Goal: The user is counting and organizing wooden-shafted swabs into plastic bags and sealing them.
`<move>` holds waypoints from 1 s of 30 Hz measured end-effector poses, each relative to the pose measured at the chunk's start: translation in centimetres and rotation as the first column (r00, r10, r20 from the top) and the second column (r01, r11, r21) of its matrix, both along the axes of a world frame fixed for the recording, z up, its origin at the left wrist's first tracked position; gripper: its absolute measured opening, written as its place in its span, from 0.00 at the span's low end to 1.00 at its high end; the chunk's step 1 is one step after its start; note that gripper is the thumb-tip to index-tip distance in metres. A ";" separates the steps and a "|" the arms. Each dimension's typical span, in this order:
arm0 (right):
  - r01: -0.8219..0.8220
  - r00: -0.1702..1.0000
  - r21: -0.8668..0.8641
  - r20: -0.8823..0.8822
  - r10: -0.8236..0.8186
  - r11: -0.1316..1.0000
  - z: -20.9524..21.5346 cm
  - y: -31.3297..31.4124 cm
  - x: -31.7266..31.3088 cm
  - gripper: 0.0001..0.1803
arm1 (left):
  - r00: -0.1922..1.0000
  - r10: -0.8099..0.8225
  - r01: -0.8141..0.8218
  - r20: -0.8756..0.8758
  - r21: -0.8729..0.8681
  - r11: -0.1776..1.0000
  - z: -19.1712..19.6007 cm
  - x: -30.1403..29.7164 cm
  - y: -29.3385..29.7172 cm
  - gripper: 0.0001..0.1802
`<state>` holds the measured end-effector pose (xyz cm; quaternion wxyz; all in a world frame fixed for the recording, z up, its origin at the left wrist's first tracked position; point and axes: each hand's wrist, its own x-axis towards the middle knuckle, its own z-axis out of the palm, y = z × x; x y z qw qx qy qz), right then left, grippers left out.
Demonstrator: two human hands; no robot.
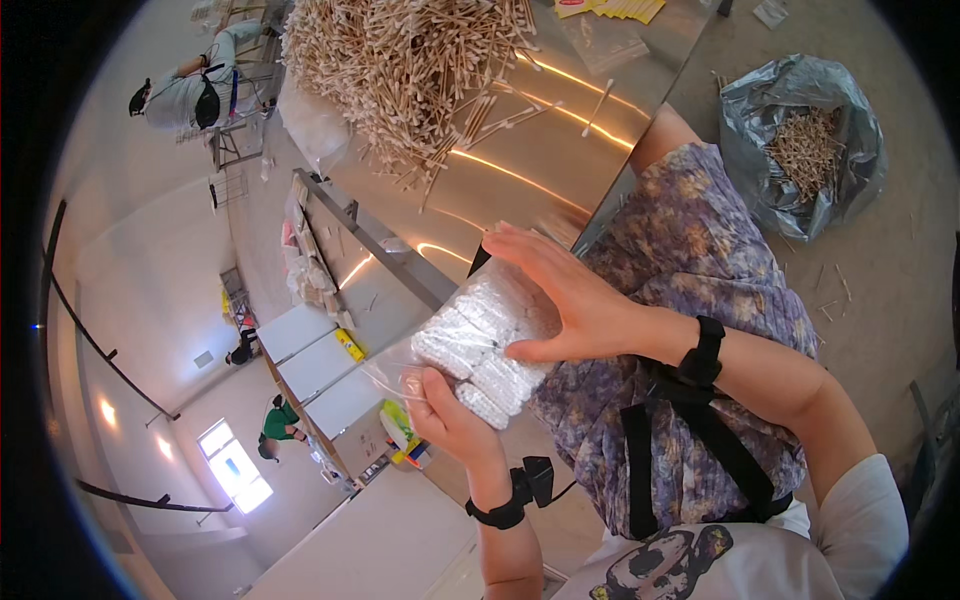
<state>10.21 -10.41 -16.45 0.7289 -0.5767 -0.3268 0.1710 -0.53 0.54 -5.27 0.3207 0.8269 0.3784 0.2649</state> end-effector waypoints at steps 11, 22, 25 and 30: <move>0.029 1.000 0.055 0.001 -0.029 0.998 1.8 -0.5 -0.5 0.54 | 0.978 -0.096 0.109 -0.187 0.058 0.992 1.1 0.7 -1.0 0.12; 0.047 0.905 -0.074 0.424 -0.011 0.996 1.8 -0.7 -1.7 0.54 | 0.917 -0.323 0.383 -0.233 0.289 0.878 3.7 7.0 -2.0 0.06; 0.078 0.924 -0.119 0.382 -0.027 0.990 1.6 -0.5 -2.1 0.53 | 0.900 -0.422 0.435 -0.106 0.255 0.863 5.9 6.5 -1.6 0.08; 0.242 0.935 -0.249 0.319 -0.157 0.938 -0.7 -1.0 -1.4 0.52 | 0.948 -0.290 0.267 0.129 0.165 0.949 4.7 -1.4 5.2 0.12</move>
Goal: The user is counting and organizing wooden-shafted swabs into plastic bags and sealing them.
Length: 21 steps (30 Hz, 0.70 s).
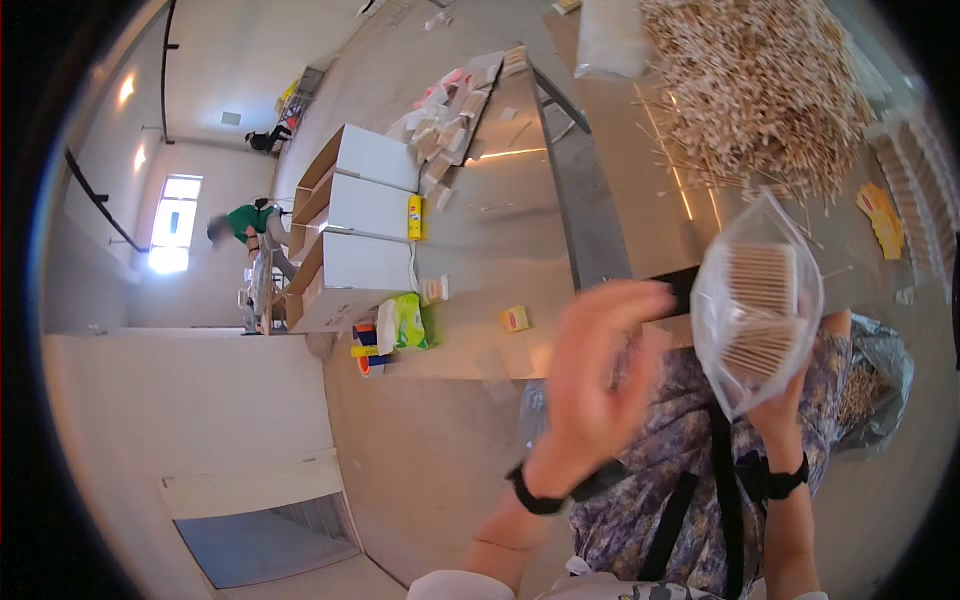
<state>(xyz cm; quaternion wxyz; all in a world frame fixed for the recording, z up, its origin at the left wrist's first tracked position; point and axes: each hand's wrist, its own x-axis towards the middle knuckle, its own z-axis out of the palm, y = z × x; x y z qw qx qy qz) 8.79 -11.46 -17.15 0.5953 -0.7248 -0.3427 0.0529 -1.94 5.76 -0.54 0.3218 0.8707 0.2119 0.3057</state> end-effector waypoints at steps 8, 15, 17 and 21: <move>-0.196 0.963 -0.435 0.086 0.257 0.879 -1.4 -8.2 1.1 0.35 | 0.665 0.678 -0.526 -0.313 0.448 0.723 -17.7 -22.6 25.5 0.31; -0.084 0.995 -0.521 -0.083 0.048 0.849 -4.3 -12.4 -0.2 0.35 | 0.480 0.623 -0.591 -0.618 0.297 0.750 -21.4 -18.5 34.4 0.36; -0.040 0.999 -0.513 -0.048 0.017 0.857 -6.4 -15.1 -0.2 0.35 | 0.527 0.545 -0.532 -0.652 0.247 0.810 -21.3 -16.0 37.1 0.37; 0.047 0.999 -0.485 0.005 -0.050 0.873 -10.3 -18.4 0.3 0.35 | 0.679 0.625 -0.611 -0.386 0.175 0.772 -21.8 -11.4 42.5 0.39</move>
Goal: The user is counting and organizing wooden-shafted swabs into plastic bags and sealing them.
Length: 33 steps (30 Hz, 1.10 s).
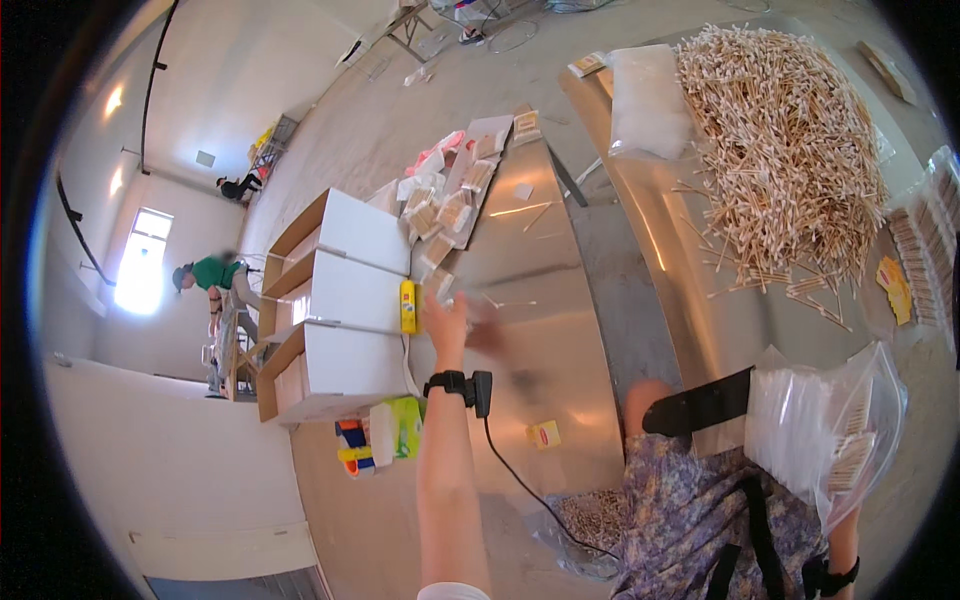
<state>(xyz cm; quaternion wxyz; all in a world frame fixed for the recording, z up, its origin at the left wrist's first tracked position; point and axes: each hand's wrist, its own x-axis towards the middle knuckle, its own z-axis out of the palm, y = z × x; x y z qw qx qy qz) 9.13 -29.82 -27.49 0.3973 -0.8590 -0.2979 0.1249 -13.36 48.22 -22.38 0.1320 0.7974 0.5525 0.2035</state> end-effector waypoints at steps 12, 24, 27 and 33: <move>0.144 0.983 0.033 0.112 -0.146 0.989 0.5 2.4 1.0 0.35 | 0.921 0.358 -0.356 -0.150 0.044 0.933 0.0 5.5 -0.2 0.29; 0.137 0.959 0.072 0.241 -0.151 0.988 12.1 7.2 -0.7 0.35 | 0.997 -0.061 0.053 0.039 0.183 0.982 0.8 -5.0 -10.4 0.10; 0.165 0.986 0.180 -0.038 -0.161 0.970 14.6 8.1 -1.6 0.35 | 0.991 -0.110 0.103 0.077 0.094 0.990 1.8 -5.7 -12.8 0.10; 0.138 0.989 0.294 -0.088 -0.117 0.946 18.3 9.0 -3.6 0.29 | 0.974 -0.204 0.225 -0.094 0.351 0.909 2.7 -3.2 -14.0 0.11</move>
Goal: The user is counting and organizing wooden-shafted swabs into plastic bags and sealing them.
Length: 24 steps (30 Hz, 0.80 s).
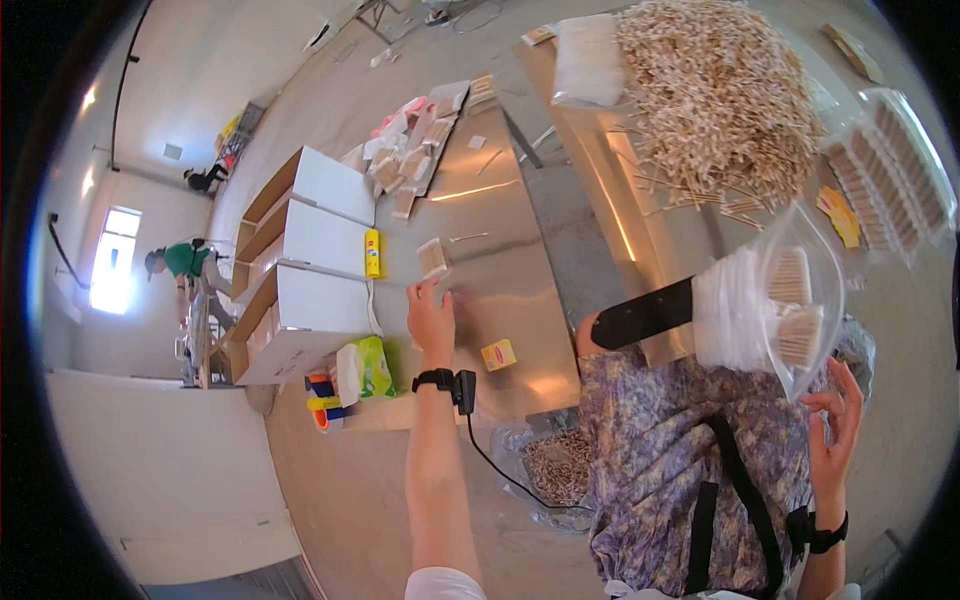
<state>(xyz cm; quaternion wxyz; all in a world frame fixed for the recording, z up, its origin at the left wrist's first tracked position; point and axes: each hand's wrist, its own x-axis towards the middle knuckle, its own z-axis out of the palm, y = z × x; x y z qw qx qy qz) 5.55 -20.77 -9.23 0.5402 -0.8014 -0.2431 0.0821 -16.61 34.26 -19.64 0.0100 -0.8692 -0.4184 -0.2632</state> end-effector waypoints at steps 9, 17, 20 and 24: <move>0.058 0.973 -0.146 0.228 -0.023 0.988 3.0 -4.5 -0.6 0.26 | 0.890 0.068 -0.064 -0.450 0.024 0.998 2.1 2.2 1.4 0.11; -0.167 0.980 0.246 -0.068 0.189 0.955 7.0 1.5 -1.9 0.33 | 0.804 -0.168 0.415 0.571 -0.336 0.845 19.6 3.4 -14.8 0.05; -0.217 0.918 0.533 -0.173 0.357 0.818 8.7 5.2 -1.7 0.31 | 0.669 -0.236 0.653 0.705 -0.405 0.639 21.9 6.2 -26.2 0.04; -0.462 0.782 0.448 -0.200 0.590 0.765 10.2 4.3 -0.1 0.28 | 0.458 -0.449 0.887 0.767 -0.365 0.283 21.2 10.1 -32.9 0.11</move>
